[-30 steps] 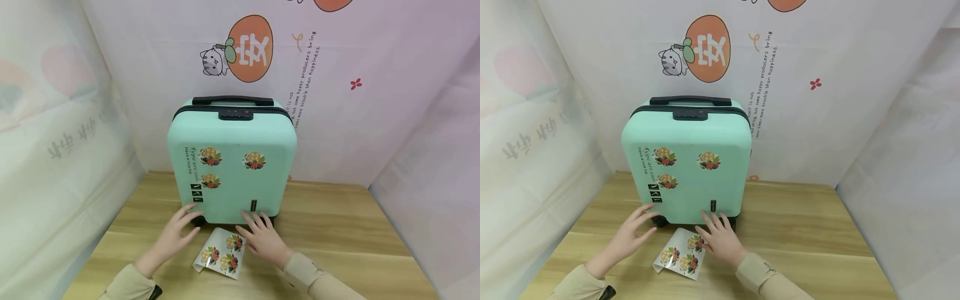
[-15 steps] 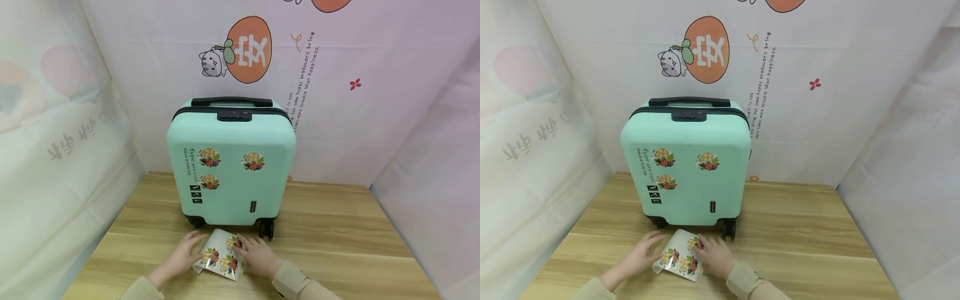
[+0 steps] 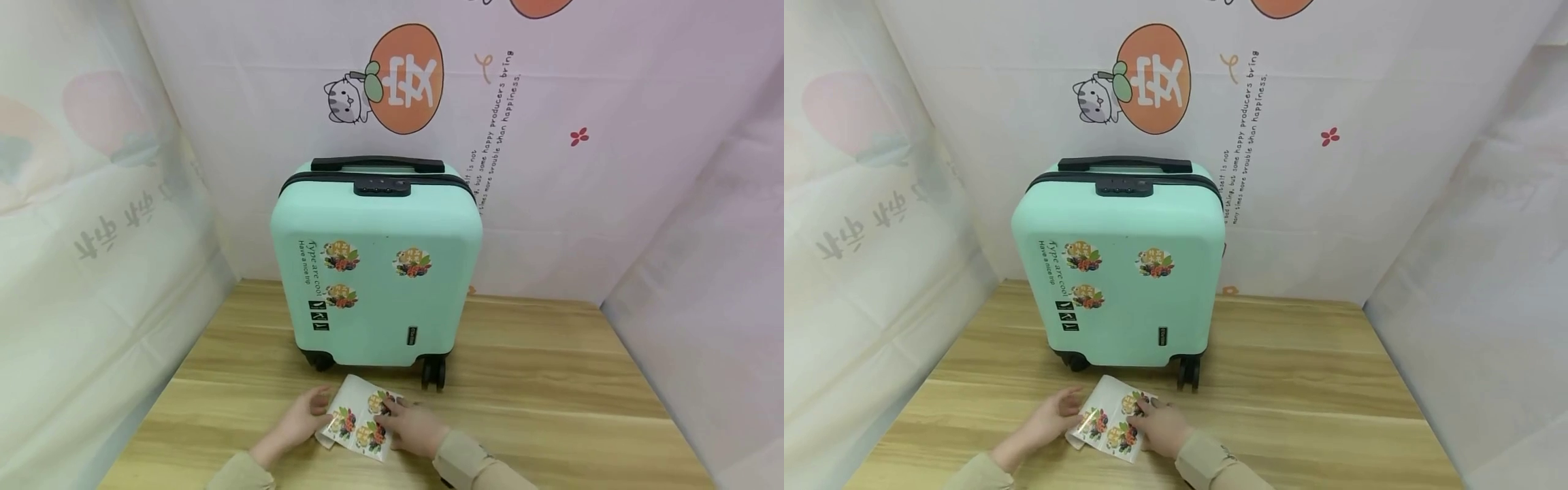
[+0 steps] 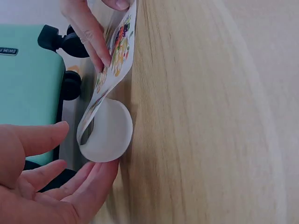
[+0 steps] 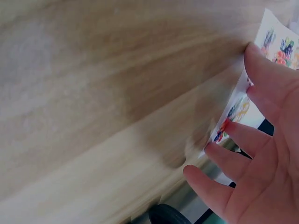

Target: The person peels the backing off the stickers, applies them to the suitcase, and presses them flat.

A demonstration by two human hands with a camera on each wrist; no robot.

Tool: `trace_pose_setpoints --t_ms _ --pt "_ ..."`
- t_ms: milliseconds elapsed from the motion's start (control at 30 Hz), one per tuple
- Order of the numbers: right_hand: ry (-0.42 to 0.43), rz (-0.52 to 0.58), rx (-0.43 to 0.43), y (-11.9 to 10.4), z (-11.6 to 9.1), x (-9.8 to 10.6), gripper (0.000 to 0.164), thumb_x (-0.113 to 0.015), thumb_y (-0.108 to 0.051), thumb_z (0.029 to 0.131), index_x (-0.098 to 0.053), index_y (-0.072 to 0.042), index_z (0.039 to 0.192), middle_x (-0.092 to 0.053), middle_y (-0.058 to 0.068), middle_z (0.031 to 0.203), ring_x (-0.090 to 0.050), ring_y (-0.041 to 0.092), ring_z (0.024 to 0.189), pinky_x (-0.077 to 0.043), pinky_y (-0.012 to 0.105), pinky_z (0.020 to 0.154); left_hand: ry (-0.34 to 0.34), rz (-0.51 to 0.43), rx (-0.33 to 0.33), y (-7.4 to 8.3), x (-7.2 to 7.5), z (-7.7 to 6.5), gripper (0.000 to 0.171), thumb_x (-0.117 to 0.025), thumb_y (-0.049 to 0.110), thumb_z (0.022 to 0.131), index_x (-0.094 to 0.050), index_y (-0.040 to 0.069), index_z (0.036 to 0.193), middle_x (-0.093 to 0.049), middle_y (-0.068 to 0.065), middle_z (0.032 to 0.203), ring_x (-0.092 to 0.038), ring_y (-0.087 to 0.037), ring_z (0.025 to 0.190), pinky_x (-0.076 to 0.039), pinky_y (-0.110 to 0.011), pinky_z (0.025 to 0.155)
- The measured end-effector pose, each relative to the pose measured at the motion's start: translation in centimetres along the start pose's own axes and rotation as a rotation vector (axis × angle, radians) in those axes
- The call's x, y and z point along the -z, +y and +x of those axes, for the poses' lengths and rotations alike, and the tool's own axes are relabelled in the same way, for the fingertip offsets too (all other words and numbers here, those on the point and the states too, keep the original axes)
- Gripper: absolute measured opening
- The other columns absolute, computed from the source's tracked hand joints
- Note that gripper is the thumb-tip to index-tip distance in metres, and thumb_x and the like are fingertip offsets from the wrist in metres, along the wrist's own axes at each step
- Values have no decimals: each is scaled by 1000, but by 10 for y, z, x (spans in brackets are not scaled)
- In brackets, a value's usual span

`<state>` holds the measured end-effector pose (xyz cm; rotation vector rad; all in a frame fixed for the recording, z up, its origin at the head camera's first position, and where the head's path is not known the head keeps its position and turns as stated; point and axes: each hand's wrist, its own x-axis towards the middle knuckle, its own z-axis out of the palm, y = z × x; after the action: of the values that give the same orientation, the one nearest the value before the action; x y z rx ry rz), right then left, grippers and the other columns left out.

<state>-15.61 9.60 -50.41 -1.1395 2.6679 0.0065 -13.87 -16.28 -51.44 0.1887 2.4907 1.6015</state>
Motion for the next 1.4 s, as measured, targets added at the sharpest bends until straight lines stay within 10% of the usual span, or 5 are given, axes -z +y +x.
trace_pose_setpoints --t_ms 367,700,1033,1400 --pt "75 109 13 1 7 3 43 -67 -31 88 -59 -25 129 -53 7 138 -54 28 122 -48 46 96 49 -64 69 -2 -3 0 49 -64 -5 80 -48 -17 125 -62 -30 108 -65 -30 89 -57 -33 71" --pt "562 77 146 -4 8 12 36 -73 -22 84 -64 -17 118 -61 2 125 -58 18 114 -48 43 96 87 -189 -2 3 -10 -1 49 -62 -9 80 -46 -17 125 -60 -31 112 -64 -35 97 -57 -30 73" --pt "813 15 150 -4 6 37 55 -80 -24 74 -59 -18 124 -57 3 132 -53 19 121 -41 43 104 109 -109 -147 38 -10 0 39 -62 -6 82 -55 -9 120 -64 -22 113 -62 -33 103 -52 -22 85" --pt "932 -2 184 -5 -2 57 38 -83 -20 71 -68 -19 106 -65 -1 113 -56 20 111 -37 48 106 60 -100 -214 75 -9 -11 34 -62 -5 85 -58 -6 118 -64 -23 112 -62 -34 100 -53 -20 77"
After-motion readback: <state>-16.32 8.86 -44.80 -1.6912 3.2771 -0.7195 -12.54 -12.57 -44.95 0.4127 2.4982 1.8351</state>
